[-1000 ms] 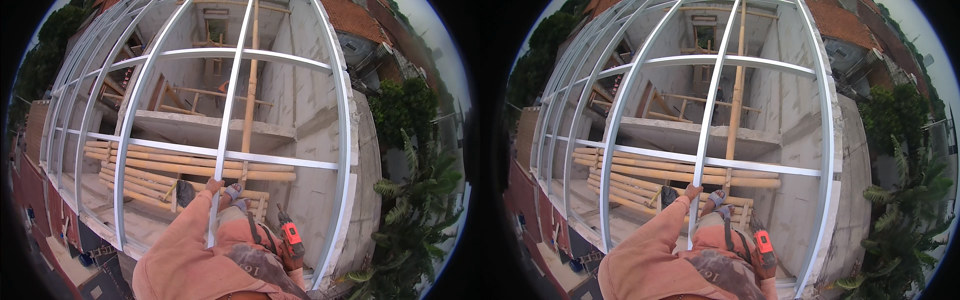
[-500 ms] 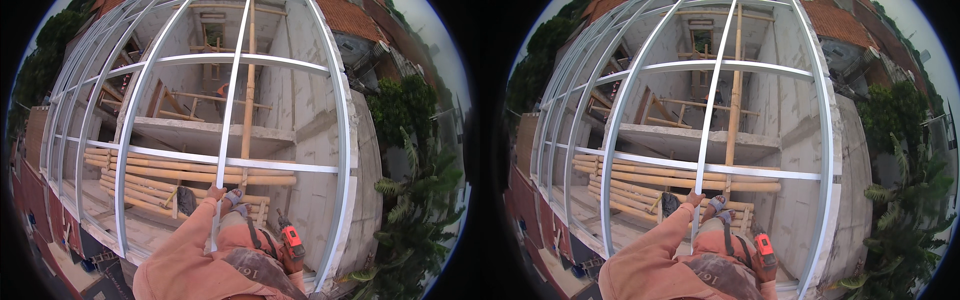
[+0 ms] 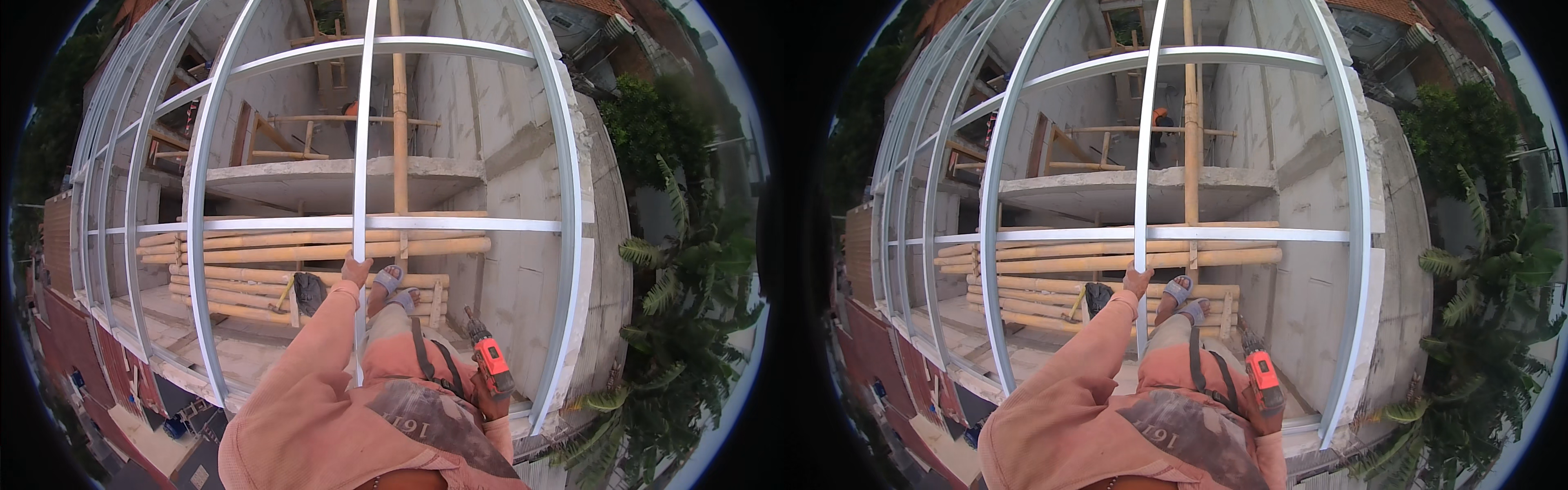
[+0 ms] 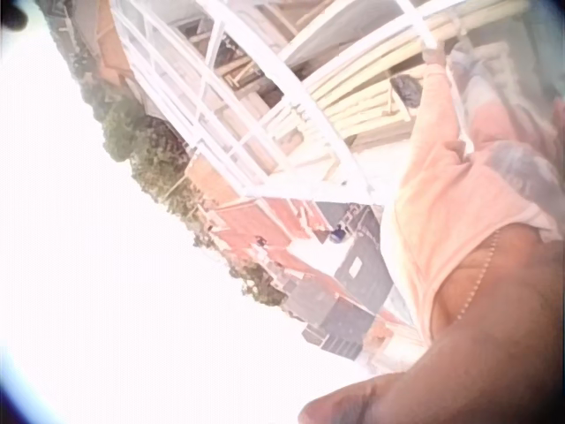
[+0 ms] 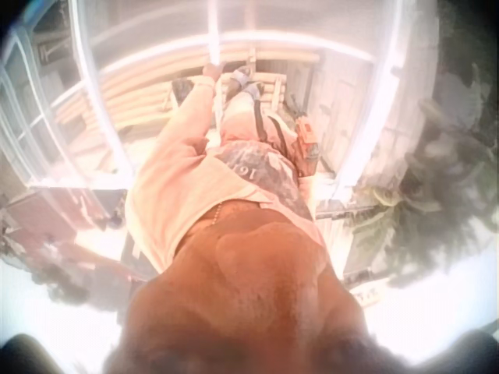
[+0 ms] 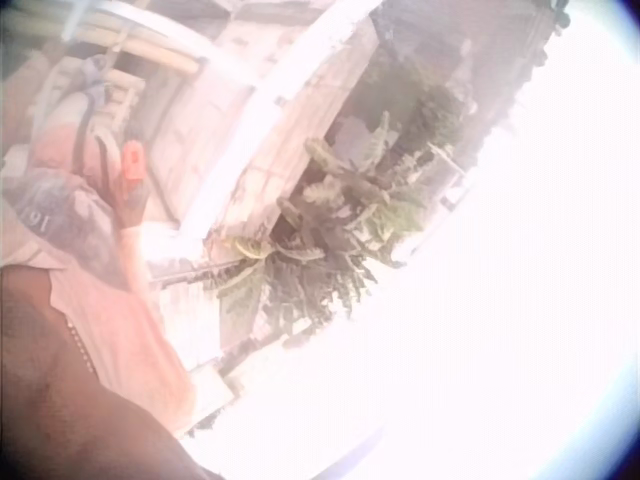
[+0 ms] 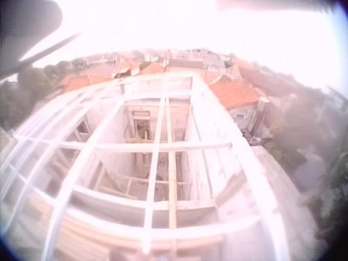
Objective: The person installs a metal beam onto a roof frame using a power drill. They position the beam against a concrete wall and secure it with screws.
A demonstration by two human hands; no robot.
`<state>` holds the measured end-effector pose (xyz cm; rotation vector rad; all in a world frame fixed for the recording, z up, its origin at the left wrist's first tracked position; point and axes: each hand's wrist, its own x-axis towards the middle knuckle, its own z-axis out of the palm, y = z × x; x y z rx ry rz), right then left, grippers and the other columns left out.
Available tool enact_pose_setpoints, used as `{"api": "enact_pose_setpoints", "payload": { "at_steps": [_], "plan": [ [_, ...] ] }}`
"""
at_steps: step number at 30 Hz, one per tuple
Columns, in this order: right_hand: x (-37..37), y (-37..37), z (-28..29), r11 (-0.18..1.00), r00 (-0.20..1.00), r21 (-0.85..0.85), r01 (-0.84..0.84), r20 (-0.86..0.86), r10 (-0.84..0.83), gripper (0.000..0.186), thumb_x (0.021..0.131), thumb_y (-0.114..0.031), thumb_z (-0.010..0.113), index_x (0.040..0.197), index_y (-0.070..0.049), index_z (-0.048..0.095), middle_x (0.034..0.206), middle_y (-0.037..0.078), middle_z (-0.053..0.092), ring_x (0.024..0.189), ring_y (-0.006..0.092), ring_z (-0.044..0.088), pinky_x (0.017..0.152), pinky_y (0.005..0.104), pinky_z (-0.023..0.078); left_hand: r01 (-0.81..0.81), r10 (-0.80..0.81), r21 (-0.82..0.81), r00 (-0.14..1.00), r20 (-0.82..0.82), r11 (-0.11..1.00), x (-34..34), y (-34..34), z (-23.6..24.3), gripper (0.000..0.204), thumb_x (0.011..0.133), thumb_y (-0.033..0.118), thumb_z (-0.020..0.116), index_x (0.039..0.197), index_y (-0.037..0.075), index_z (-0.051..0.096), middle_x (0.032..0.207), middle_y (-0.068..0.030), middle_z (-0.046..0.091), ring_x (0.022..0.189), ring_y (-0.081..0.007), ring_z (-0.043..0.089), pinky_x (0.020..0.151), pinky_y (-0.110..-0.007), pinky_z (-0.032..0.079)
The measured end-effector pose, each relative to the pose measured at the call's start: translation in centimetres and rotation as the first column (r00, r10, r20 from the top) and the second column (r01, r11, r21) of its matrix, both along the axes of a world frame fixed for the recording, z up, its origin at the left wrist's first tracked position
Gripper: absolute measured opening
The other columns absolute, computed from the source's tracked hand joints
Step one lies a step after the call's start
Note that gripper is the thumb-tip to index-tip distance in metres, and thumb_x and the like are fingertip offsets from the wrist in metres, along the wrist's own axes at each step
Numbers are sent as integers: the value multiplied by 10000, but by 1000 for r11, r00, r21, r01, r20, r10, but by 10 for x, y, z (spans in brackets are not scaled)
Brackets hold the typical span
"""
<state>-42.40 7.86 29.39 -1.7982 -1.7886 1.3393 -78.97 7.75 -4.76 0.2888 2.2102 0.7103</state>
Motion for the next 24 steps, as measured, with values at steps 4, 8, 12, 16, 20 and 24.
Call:
{"api": "enact_pose_setpoints", "payload": {
  "at_steps": [4, 8, 12, 16, 20, 24],
  "plan": [
    [16, -6, -16, 996, 998, -60, 67, 2, -67, 217, 840, -146, 707, 1013, -19, 679, 878, 85, 692, 816, 214, 669, 753, 362, 522, 16, -16, 12, 1000, 24, 1000, 1, 1, 7, 801, 737, 352, 774, 1415, 35, 491, 1254, -271, 651, 1185, -426, 625, 1031, -463, 486],
    [28, -2, -19, 980, 996, -186, 73, 72, -60, 214, 844, -152, 714, 1007, -18, 678, 873, 92, 693, 813, 211, 672, 746, 364, 522, 90, -85, -33, 988, 128, 995, -13, 2, 7, 830, 728, 375, 763, 1452, 91, 473, 1269, -239, 657, 1193, -412, 625, 1037, -445, 485],
    [34, 2, -21, 986, 996, -165, -33, 80, 46, 242, 857, -154, 718, 1057, -24, 680, 878, 61, 674, 791, 182, 640, 725, 344, 502, 4, -3, -14, 997, 83, 1000, -4, 9, 16, 809, 756, 341, 762, 1459, 69, 471, 1291, -241, 645, 1205, -396, 620, 1040, -434, 480],
    [36, 6, -17, 983, 978, -98, -152, 128, 164, 206, 875, -172, 702, 1021, -29, 680, 895, 136, 706, 818, 279, 687, 757, 397, 525, 23, -29, 80, 997, 74, 997, -4, 4, 12, 771, 766, 384, 724, 1414, 37, 490, 1243, -270, 656, 1176, -436, 624, 1019, -470, 486],
    [47, 7, -20, 955, 962, -227, -188, 155, 226, 194, 885, -168, 692, 1021, -32, 678, 891, 144, 702, 829, 294, 687, 750, 413, 522, 7, -13, 97, 998, 59, 995, -2, -3, 1, 792, 761, 376, 714, 1423, 19, 466, 1261, -284, 640, 1194, -443, 608, 1030, -459, 476],
    [64, 3, -36, 947, 941, -122, -298, 131, 313, 279, 877, -140, 670, 1141, -51, 683, 836, 34, 624, 733, 131, 572, 656, 315, 457, -25, 14, 121, 996, 87, 992, 1, -1, -2, 812, 760, 378, 712, 1436, 7, 455, 1263, -285, 639, 1191, -437, 609, 1023, -448, 473]
  ]
}}
